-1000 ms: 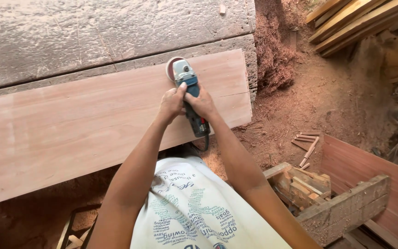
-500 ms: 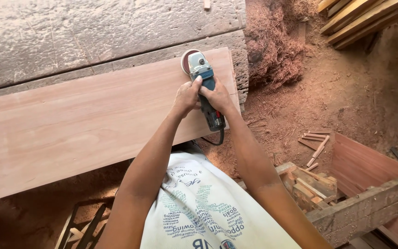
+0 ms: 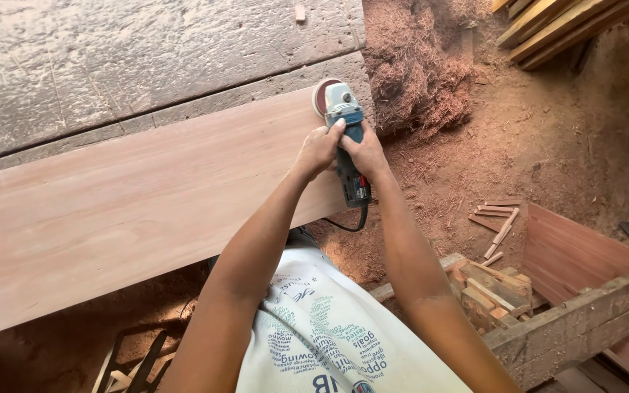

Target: The person uses an angle grinder with a sanding disc to smooth the surface of a large wooden plank. They move the tool back and forth across the wood, covering the entire surface area while standing in a workshop.

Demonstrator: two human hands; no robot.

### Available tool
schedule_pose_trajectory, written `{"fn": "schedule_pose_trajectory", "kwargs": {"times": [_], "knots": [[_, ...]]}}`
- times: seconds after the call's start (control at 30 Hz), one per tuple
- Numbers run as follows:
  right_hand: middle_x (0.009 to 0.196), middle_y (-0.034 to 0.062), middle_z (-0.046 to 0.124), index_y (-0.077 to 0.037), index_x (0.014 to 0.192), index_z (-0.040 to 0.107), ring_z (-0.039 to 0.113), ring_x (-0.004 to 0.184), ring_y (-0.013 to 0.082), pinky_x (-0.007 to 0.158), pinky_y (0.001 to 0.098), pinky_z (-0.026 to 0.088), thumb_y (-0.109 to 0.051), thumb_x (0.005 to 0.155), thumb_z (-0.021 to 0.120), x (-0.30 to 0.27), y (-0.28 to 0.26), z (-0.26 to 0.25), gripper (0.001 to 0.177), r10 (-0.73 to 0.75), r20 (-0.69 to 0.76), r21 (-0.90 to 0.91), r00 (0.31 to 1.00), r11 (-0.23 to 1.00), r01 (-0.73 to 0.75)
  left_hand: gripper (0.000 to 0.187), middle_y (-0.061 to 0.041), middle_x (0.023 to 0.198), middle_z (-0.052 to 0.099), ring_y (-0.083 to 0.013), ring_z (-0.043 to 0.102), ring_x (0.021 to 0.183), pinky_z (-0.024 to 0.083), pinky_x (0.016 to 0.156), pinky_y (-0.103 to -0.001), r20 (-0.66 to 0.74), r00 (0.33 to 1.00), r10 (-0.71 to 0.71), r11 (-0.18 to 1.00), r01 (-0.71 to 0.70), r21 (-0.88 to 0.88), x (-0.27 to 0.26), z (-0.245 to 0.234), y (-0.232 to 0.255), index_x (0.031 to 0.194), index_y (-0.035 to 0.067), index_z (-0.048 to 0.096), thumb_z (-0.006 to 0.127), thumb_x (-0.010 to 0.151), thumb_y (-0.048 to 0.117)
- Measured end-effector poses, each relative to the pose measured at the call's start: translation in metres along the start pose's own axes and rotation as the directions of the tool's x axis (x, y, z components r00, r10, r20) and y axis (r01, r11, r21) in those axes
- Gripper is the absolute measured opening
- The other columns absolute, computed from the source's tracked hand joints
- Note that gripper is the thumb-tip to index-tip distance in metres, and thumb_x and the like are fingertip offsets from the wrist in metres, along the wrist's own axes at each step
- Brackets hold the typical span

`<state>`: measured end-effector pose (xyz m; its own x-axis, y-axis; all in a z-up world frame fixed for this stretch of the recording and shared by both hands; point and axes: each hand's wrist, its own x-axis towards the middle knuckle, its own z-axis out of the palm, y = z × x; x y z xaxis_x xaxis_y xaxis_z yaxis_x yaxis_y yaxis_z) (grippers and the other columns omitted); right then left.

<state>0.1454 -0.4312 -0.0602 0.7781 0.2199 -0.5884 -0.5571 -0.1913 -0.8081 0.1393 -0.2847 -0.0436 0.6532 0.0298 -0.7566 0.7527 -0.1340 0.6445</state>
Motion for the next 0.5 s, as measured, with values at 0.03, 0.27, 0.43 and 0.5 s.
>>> {"fn": "schedule_pose_trajectory", "kwargs": {"times": [0.03,0.27,0.43,0.5], "knots": [[0.107,0.0109,0.067,-0.003,0.132,0.048,0.073,0.083,0.0188,0.070,0.0339,0.066,-0.025,0.089,0.068,-0.005,-0.006,-0.005,0.052,0.001,-0.004,0.000,1.000,1.000,-0.001,0.066,-0.015,0.081,0.068,-0.0241,0.070,0.065,0.060,0.049,-0.038,0.004,1.000,0.000,1.000,0.000,0.001,0.005,0.007,0.002,0.100,-0.008,0.068,0.050,0.096,0.056],[0.100,0.0103,0.067,-0.001,0.134,0.053,0.067,0.075,0.0179,0.065,0.0337,0.061,-0.037,0.097,0.061,-0.022,0.023,-0.030,0.051,0.008,-0.266,-0.030,0.964,0.999,-0.016,0.075,-0.025,0.098,0.074,-0.0326,0.073,0.088,0.056,0.080,-0.046,0.061,0.996,0.071,0.930,-0.089,0.357,0.043,0.064,-0.012,0.110,-0.006,0.069,0.037,0.098,0.061],[0.100,0.0117,0.067,-0.001,0.132,0.050,0.070,0.075,0.0200,0.066,0.0363,0.064,-0.041,0.094,0.063,-0.047,0.044,-0.025,0.056,0.022,-0.271,0.093,0.962,0.996,0.004,0.078,-0.028,0.108,0.071,-0.0402,0.070,0.104,0.051,0.094,-0.050,0.093,0.993,0.075,0.895,-0.108,0.433,0.000,0.058,-0.015,0.114,-0.004,0.070,0.037,0.095,0.064],[0.106,0.0117,0.070,-0.002,0.135,0.055,0.072,0.086,0.0177,0.071,0.0316,0.063,-0.041,0.093,0.069,-0.052,0.049,-0.019,0.060,-0.073,-0.234,-0.025,0.969,0.997,0.069,0.077,-0.030,0.105,0.072,-0.0416,0.070,0.104,0.050,0.094,-0.050,0.098,0.991,0.090,0.909,-0.122,0.398,-0.007,0.047,-0.030,0.111,-0.005,0.070,0.039,0.095,0.064]]}}
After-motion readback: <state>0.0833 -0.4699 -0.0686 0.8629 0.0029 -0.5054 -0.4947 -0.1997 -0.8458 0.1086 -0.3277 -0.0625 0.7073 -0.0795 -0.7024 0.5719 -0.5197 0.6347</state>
